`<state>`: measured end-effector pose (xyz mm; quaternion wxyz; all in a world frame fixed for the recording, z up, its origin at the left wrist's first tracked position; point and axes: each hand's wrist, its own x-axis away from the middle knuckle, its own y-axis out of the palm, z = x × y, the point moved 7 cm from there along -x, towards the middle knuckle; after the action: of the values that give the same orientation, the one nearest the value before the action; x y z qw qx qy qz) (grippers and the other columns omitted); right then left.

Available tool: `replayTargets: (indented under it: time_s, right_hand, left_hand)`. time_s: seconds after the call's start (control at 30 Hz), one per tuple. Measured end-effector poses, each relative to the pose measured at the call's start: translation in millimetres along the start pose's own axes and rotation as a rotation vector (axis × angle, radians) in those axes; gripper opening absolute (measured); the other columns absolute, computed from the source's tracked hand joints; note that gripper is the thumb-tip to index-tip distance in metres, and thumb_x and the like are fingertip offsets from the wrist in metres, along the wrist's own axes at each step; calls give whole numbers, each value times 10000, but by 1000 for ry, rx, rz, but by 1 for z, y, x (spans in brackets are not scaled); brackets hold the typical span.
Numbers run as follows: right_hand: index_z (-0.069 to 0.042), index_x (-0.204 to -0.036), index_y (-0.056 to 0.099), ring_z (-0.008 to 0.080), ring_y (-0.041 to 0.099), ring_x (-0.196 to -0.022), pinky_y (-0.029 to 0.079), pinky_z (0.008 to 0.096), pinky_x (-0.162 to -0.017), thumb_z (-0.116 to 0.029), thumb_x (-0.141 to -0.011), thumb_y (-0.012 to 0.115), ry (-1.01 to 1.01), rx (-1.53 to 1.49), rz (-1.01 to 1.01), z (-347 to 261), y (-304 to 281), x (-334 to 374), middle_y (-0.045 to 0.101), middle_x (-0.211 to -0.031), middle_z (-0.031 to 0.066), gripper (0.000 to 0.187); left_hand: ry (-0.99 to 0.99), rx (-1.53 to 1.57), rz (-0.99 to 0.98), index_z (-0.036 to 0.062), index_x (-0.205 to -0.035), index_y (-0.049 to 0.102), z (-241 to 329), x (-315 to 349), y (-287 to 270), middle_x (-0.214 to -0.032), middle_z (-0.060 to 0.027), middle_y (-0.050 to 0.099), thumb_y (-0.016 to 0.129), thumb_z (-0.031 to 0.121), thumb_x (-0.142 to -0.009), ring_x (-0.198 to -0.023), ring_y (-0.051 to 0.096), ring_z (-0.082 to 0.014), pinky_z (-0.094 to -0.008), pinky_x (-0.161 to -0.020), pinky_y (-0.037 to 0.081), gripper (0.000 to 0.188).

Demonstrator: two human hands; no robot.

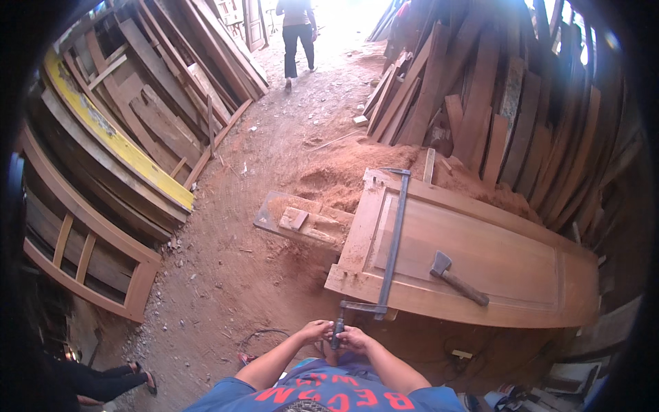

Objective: The person uses a power drill to secure a wooden frame onto a large wooden door panel. They then use a hammer to drive nails into the frame and adjust the position of the wood pieces. Finally, they remove a metal clamp from the door and inspect a metal door handle with another person.

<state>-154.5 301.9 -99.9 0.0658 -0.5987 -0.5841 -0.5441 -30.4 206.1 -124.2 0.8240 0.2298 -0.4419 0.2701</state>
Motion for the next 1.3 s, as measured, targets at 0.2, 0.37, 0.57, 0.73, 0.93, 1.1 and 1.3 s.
replayTargets:
  time_s: [0.2, 0.37, 0.57, 0.73, 0.93, 1.1, 1.3]
  right_hand:
    - [-1, -1296, 511, 185, 666, -1013, 588, 358, -738, -382, -792, 870, 36, 571, 357, -15, -15, -3, 671, -1121, 124, 727]
    - [-19, -1322, 512, 235, 644, -987, 579, 385, -732, -361, -834, 778, 16, 391, 477, -8, -7, 1, 598, -1215, 137, 653]
    - [-80, -1210, 651, 227, 649, -833, 556, 413, -714, -204, -881, 635, 103, 411, 598, 22, -75, 0, 683, -984, 62, 352]
    - [-18, -1168, 654, 331, 671, -834, 554, 447, -791, -178, -848, 649, -505, 992, 788, -49, -22, 63, 681, -904, 174, 358]
    - [22, -1265, 500, 441, 592, -1120, 487, 500, -974, -307, -859, 718, -622, 1048, 1422, -141, -24, 130, 597, -1159, 272, 566]
    - [24, -1260, 515, 457, 573, -1221, 478, 520, -1017, -352, -916, 670, -314, 856, 1230, -144, -60, 96, 573, -1292, 304, 533]
    - [4, -1161, 585, 479, 648, -1083, 512, 541, -942, -333, -923, 645, -251, 875, 1196, -140, -65, 91, 671, -1129, 304, 417]
  left_hand:
    - [41, -112, 259, 105, -1224, 717, -67, 19, -76, -1072, -99, 757, 686, 440, -913, -958, 706, -189, -380, -889, 556, 458]
    - [-99, -667, 487, 123, -1118, 784, -166, 28, -145, -1165, -141, 743, 699, 408, -797, -1121, 696, -290, -369, -992, 528, 438]
    - [-232, -330, 453, 121, -1004, 803, -231, 45, -164, -878, -91, 765, 708, 347, -792, -695, 697, -189, -330, -654, 558, 323]
    - [-203, -68, 523, 50, -1168, 716, -234, 59, -162, -806, -69, 731, 719, 213, -841, -591, 631, -139, -295, -502, 472, 365]
    - [-144, -28, 529, 63, -1160, 722, -209, 54, -162, -889, -67, 743, 723, 204, -854, -653, 662, -137, -292, -523, 490, 337]
    - [-103, -48, 525, 78, -1141, 734, -191, 45, -176, -877, -63, 747, 730, 207, -852, -659, 669, -136, -292, -541, 506, 316]
    - [-165, -154, 523, 97, -1026, 782, -188, 42, -184, -818, -66, 751, 732, 233, -844, -706, 694, -138, -308, -607, 551, 233]
